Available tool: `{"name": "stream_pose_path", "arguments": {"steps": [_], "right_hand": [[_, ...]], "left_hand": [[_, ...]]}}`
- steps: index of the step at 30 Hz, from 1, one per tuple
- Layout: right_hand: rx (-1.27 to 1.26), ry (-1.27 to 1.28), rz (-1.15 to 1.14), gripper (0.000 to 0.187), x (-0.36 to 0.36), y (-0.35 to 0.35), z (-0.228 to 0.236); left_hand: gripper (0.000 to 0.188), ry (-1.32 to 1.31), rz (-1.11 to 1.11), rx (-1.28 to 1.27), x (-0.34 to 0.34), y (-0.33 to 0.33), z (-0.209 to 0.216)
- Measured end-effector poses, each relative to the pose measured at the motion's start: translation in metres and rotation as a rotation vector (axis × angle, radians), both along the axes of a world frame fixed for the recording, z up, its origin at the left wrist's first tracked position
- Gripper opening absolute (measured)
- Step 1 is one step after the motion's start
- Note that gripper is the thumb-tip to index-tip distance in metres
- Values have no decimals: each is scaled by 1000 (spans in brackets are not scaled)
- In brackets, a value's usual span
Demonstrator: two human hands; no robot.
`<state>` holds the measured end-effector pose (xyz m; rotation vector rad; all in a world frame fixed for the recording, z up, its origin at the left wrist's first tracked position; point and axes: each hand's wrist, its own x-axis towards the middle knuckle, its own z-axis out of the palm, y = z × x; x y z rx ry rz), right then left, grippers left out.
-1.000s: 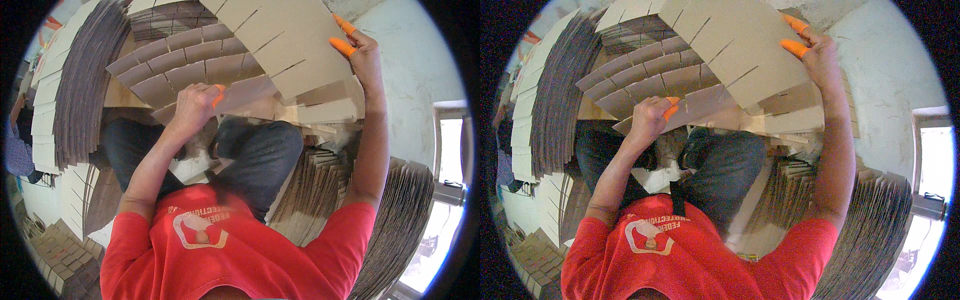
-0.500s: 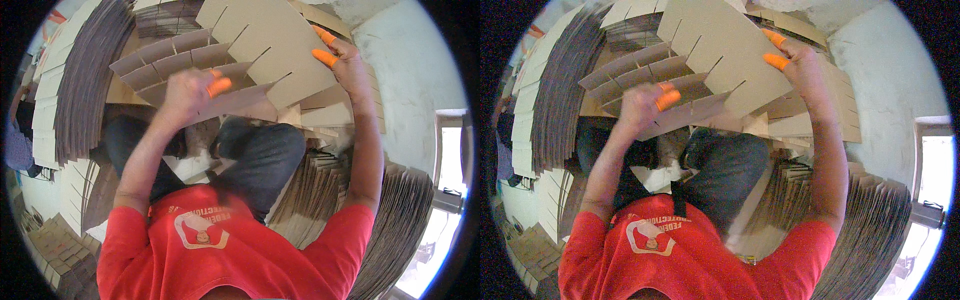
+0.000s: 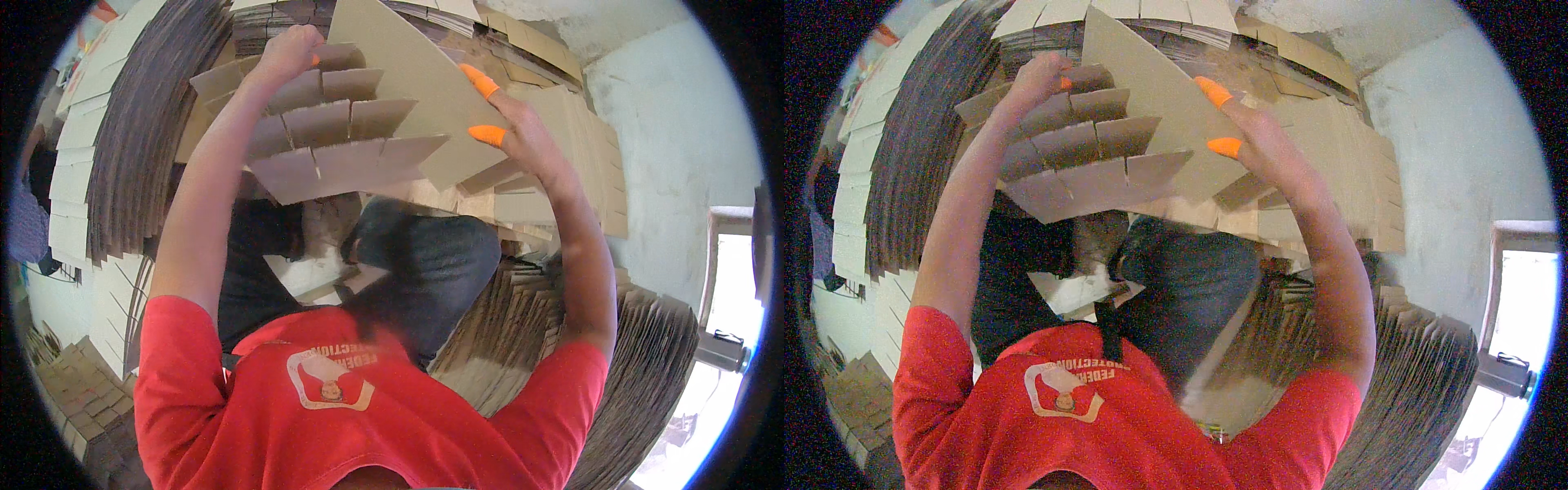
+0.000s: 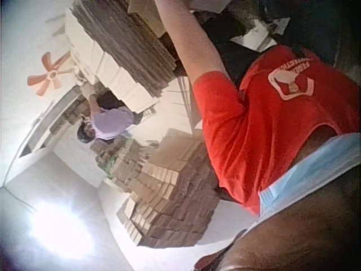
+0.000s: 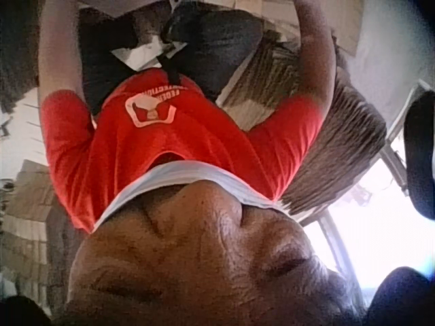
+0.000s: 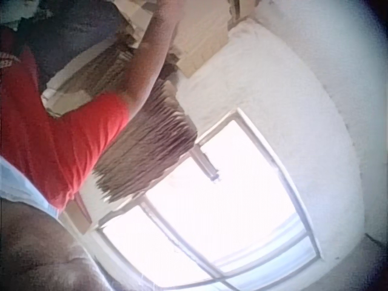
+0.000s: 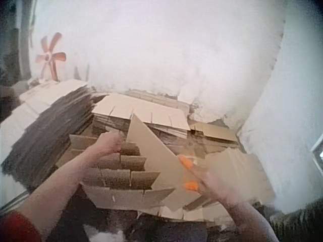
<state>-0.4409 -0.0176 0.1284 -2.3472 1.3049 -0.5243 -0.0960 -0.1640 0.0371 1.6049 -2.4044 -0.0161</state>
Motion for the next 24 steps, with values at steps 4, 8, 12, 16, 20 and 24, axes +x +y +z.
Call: {"name": "stream_pose_path", "arguments": {"steps": [4,8,12,16,20,24], "right_hand": [[-19,72,-3,78,0,6,0],[124,467,-11,82,16,11,-38],[133,595,-35,57,31,26,-43],[-190,472,-250,68,-1,25,-42],[-621,625,-707,68,-131,23,-76],[-421,964,-1132,74,-195,40,-121]], "left_hand": [[16,-3,-29,-103,-9,-3,1],[15,98,4,-120,-10,-12,-10],[26,43,-15,-57,-12,-10,-2],[43,332,-70,-226,13,32,25],[41,431,-65,-461,31,119,52],[43,368,29,-436,47,169,34]]}}
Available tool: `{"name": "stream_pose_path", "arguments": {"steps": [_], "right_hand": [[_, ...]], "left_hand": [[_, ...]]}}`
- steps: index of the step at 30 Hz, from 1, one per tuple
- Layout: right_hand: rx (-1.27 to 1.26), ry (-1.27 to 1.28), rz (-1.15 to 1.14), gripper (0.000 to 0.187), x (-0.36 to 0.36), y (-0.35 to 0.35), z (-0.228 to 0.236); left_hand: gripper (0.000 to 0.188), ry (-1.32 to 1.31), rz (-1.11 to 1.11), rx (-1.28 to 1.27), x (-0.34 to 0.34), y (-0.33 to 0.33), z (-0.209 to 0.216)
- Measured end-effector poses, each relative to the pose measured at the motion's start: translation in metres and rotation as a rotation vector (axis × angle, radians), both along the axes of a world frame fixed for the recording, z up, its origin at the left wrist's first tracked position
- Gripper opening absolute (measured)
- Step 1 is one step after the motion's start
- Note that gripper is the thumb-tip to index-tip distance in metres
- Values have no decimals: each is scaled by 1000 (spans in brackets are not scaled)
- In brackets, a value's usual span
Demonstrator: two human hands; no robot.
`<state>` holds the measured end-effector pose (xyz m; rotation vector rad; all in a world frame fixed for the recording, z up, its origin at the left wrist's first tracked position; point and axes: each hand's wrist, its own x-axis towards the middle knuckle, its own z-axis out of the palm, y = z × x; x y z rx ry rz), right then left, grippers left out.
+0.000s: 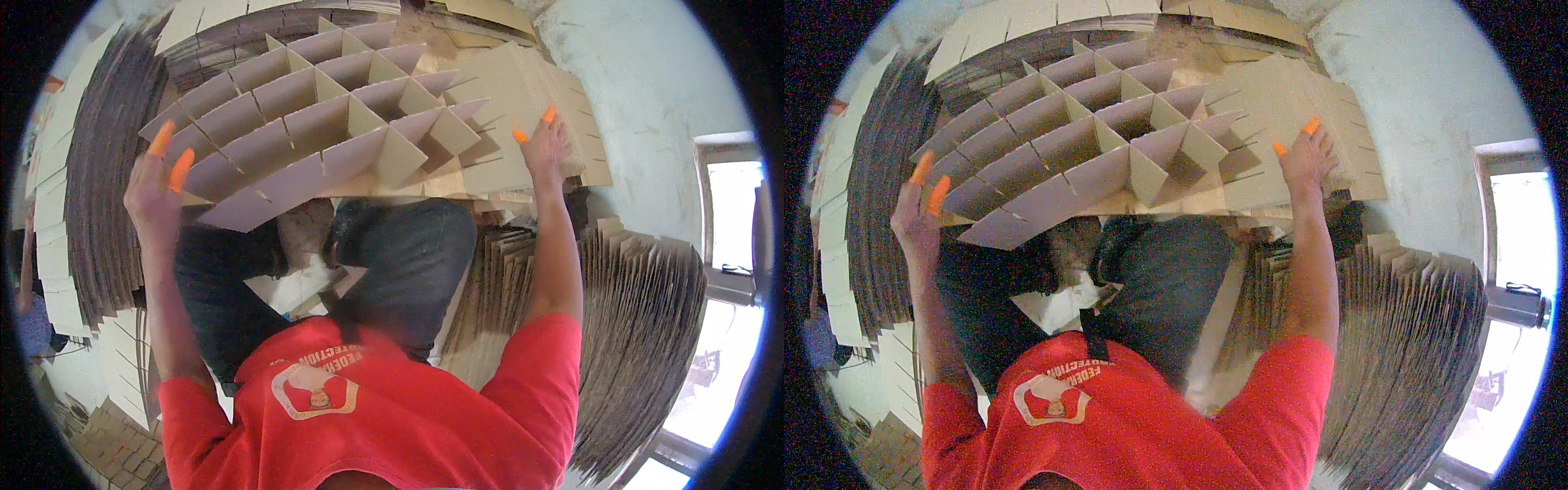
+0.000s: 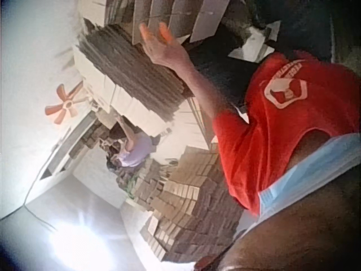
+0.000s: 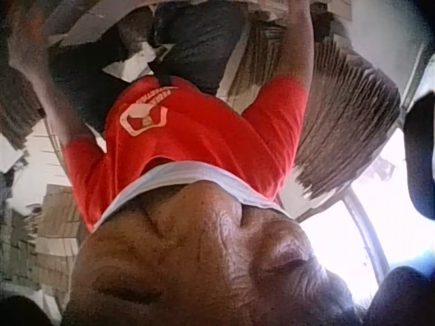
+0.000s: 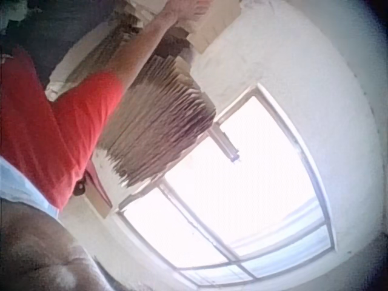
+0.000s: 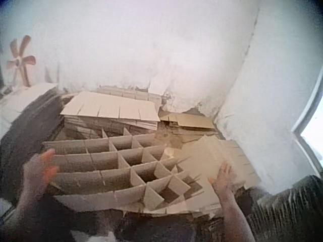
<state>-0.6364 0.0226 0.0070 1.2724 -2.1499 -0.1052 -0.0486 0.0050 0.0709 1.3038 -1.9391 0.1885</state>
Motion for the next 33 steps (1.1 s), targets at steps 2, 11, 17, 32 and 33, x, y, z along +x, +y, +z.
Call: {"name": "stream_pose_path", "arguments": {"steps": [2,11,17,32,33], "right_hand": [[28,54,-75,78,-22,8,-17],[-148,-253,-101,56,-46,16,49],[-756,-577,430,36,-7,7,137],[-92,-987,1086,51,237,-24,197],[-67,-946,1086,50,239,-27,195]], "left_hand": [[42,-26,34,21,7,10,-6],[37,109,105,88,39,27,-25],[33,159,-20,17,19,45,-19],[35,45,-316,204,-61,41,-46],[33,57,-328,189,-63,39,-50]]}}
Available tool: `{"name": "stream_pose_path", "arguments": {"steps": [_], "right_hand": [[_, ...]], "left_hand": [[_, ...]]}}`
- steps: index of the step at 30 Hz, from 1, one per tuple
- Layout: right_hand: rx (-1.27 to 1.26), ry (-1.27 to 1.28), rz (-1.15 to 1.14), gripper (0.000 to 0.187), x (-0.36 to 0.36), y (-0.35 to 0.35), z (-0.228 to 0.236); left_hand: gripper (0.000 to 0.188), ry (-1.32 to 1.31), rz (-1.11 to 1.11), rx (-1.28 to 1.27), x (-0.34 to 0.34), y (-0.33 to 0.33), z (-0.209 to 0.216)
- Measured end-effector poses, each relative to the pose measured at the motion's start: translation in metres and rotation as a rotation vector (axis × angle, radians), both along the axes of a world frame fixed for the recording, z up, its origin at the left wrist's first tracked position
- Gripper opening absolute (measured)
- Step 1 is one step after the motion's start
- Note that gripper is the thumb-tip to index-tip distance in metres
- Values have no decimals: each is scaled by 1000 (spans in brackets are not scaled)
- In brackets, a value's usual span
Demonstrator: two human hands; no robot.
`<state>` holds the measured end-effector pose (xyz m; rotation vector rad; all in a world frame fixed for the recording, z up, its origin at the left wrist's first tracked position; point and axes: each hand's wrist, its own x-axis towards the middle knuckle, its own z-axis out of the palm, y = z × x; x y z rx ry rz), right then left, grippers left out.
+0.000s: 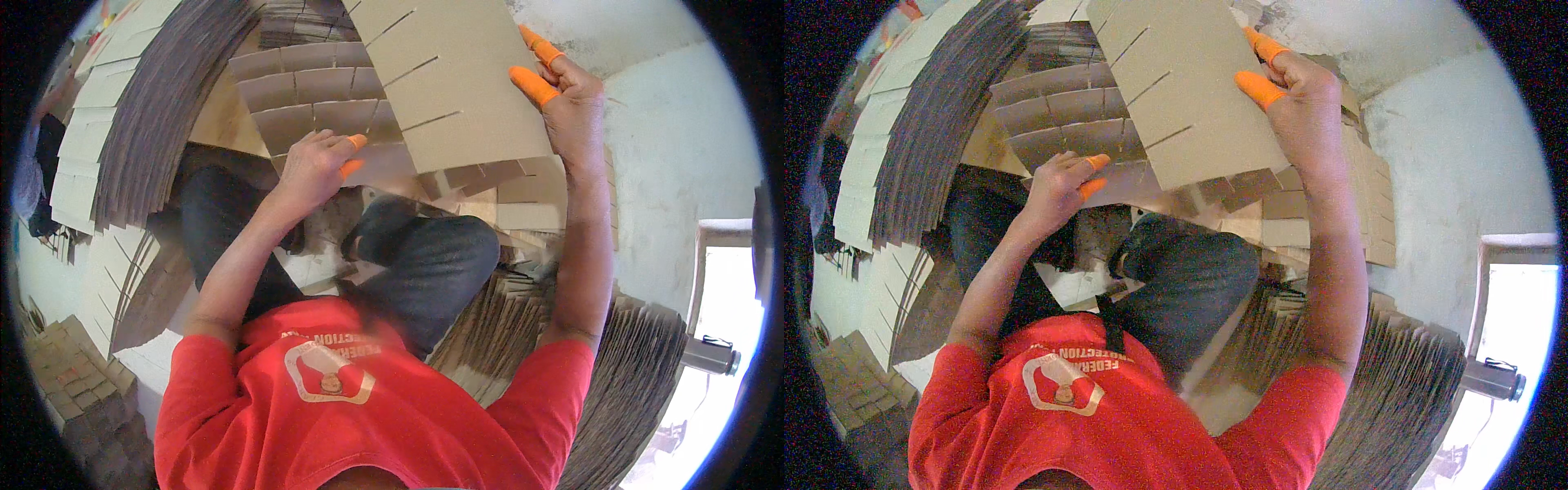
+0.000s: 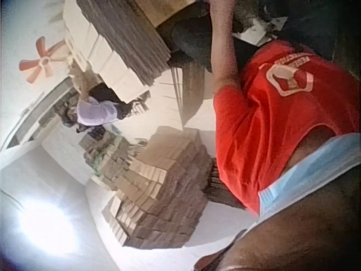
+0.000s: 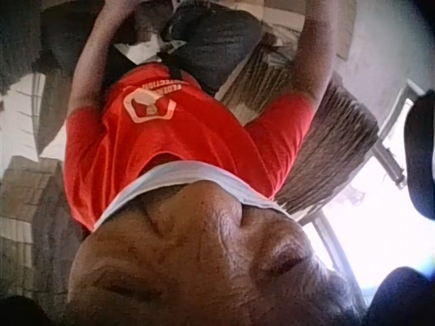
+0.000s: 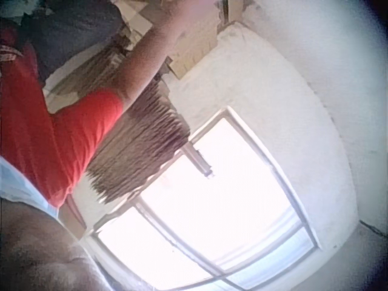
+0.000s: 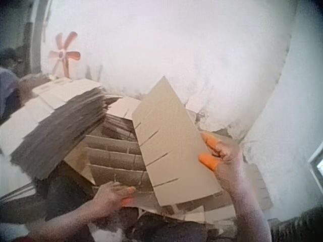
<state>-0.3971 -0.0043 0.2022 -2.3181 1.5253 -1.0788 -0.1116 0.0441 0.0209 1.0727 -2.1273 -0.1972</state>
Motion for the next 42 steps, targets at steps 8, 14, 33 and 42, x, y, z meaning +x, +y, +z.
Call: {"name": "stream_pose_path", "arguments": {"steps": [8,14,33,42], "right_hand": [[105,-82,48,48,3,-6,5],[-18,49,52,48,13,-4,-13],[130,324,242,43,40,-29,-75],[318,632,265,34,76,-24,-89]], "left_hand": [[16,13,28,-13,-5,-6,-11],[15,26,42,-43,-9,-11,-15],[14,69,37,-29,-15,-18,-14],[11,43,59,-20,-17,-18,-9]]}}
